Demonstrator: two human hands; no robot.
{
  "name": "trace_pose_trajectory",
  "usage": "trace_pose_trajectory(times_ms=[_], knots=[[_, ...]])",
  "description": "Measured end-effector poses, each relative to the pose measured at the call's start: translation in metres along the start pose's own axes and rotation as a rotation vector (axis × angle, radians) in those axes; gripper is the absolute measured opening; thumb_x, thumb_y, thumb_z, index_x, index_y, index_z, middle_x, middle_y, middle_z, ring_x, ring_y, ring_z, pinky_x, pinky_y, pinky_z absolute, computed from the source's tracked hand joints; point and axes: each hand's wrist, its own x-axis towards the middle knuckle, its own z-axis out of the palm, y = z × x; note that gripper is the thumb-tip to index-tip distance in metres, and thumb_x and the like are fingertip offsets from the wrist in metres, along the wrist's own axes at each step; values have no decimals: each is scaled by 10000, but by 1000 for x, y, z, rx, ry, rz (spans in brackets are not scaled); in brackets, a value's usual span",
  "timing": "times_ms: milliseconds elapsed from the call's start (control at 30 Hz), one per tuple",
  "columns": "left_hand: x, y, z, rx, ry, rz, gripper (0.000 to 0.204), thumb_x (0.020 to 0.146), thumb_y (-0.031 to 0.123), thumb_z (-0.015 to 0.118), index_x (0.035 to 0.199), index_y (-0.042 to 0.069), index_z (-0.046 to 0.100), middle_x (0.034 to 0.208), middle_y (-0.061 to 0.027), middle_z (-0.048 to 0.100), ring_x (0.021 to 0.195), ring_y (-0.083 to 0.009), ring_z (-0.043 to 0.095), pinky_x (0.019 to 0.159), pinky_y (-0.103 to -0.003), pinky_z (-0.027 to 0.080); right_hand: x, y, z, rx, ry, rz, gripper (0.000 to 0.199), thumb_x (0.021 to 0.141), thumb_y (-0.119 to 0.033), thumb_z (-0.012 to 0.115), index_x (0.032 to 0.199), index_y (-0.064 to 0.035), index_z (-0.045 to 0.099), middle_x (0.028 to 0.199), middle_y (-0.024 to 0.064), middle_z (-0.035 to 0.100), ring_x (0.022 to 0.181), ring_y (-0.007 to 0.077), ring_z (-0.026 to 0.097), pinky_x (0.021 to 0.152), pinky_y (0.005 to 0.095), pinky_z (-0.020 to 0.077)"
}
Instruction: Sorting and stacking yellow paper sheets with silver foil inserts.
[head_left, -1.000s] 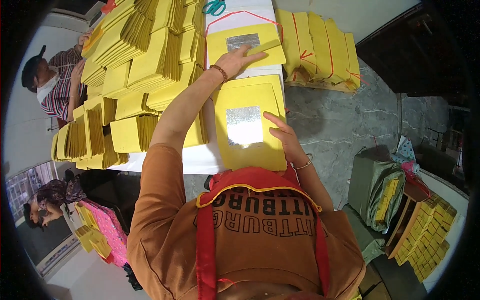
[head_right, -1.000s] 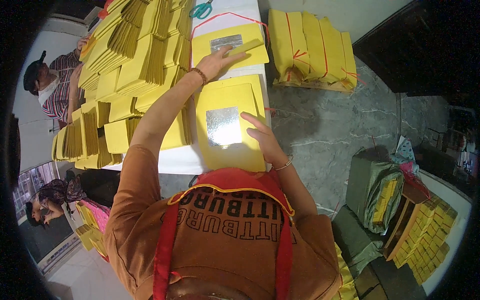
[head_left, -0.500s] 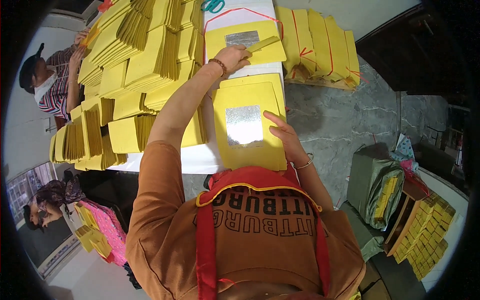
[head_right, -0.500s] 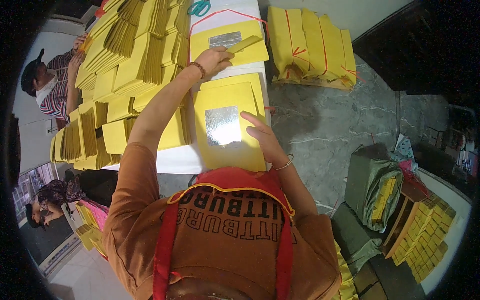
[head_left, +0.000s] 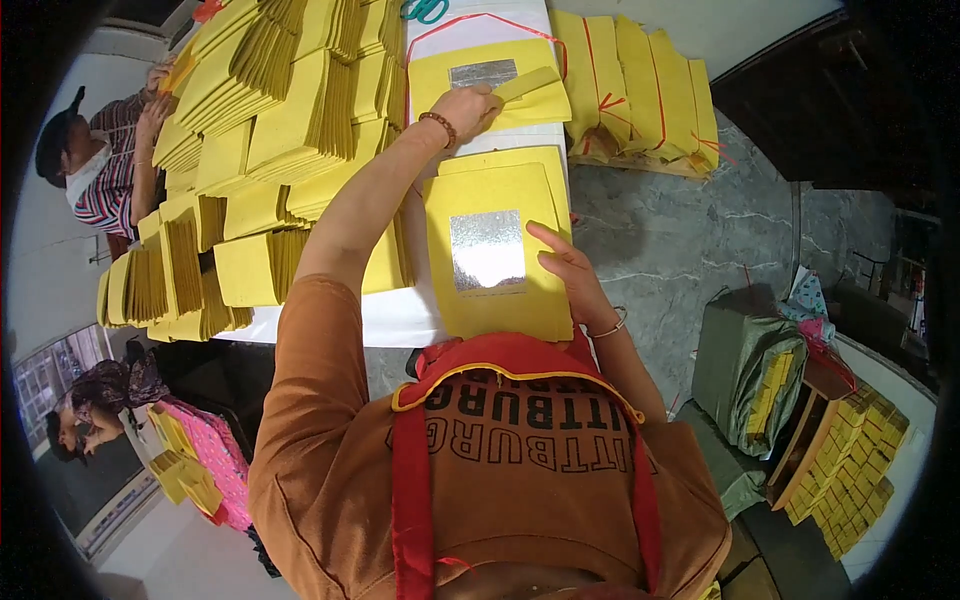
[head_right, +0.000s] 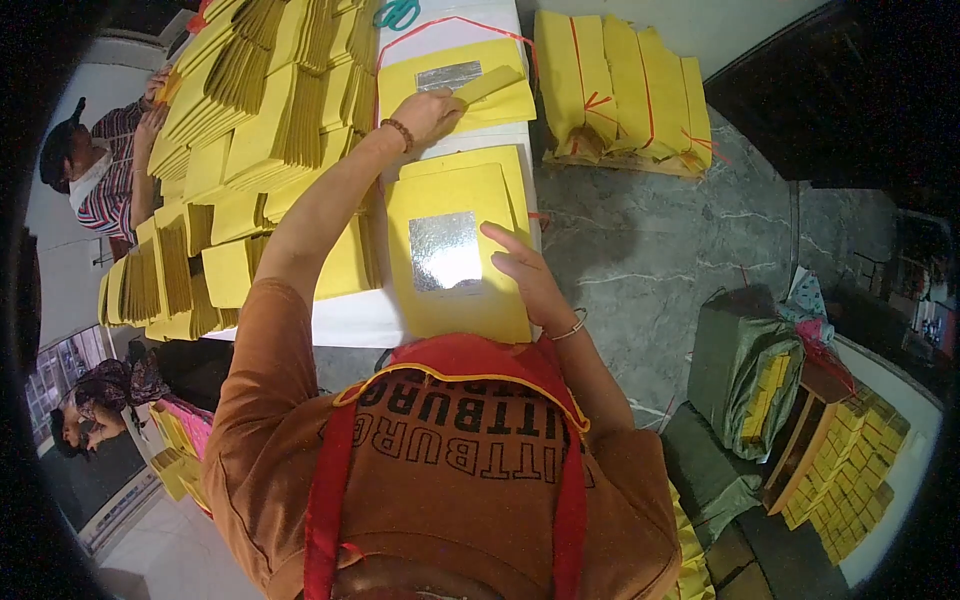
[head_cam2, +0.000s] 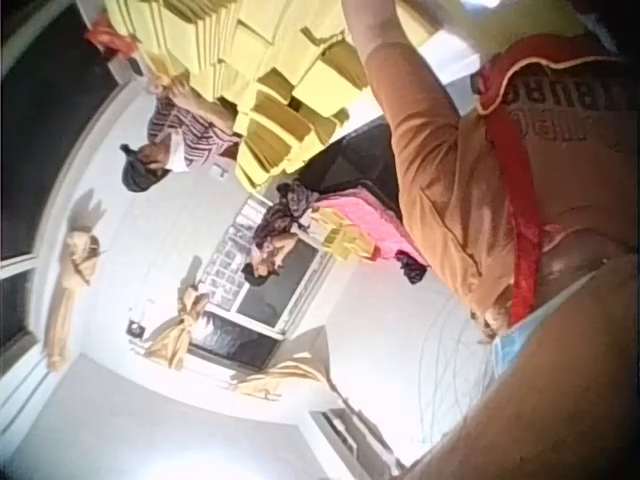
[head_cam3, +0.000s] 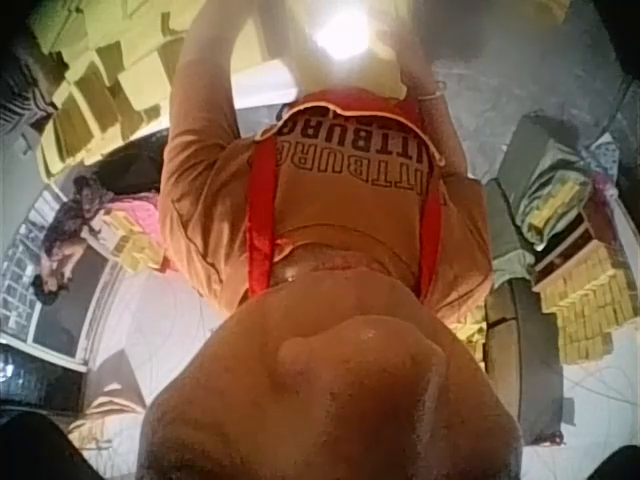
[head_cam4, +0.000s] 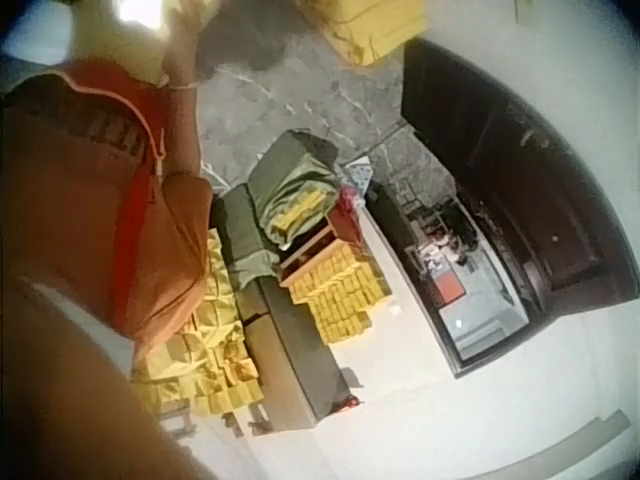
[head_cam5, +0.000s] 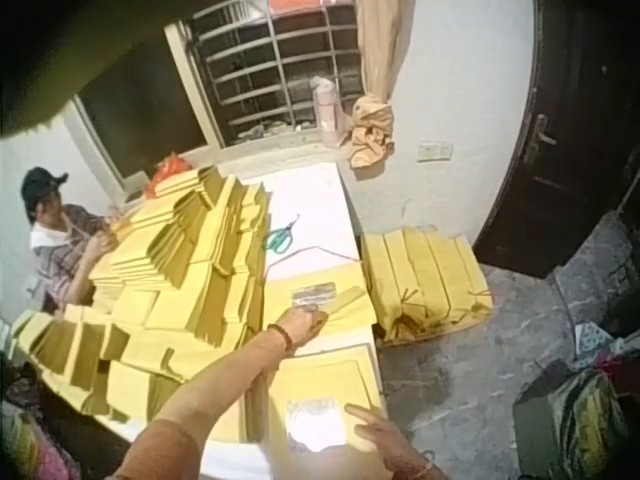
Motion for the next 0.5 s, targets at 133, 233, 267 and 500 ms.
trace_pose_trajectory(times_ms=[133,233,267,500], knots=[[0,-6,2,-118,58,30,167,817,191,473,847,46,551,783,-136,530,733,-309,544,656,-394,448,0,1,0,27,-9,-5,431,863,-72,439,1286,-21,373,1252,106,433,1075,168,475,895,293,402],[-1,-4,2,-120,94,-17,160,818,183,473,857,46,546,799,-140,533,743,-310,545,658,-379,450,0,1,0,48,-9,14,430,866,-72,434,1288,-20,369,1260,109,426,1084,174,469,899,298,400],[-1,-6,-1,-119,95,-18,160,818,183,473,857,46,546,799,-140,533,743,-310,545,658,-379,450,1,0,1,57,-12,16,428,869,-71,429,1289,-21,368,1261,111,424,1086,177,468,901,300,399],[-7,-14,-94,-117,469,-10,136,803,154,529,875,40,552,827,-128,541,751,-303,549,657,-363,449,-1,0,1,100,-43,13,418,880,-70,411,1291,-13,358,1271,118,414,1102,187,461,911,309,398]])
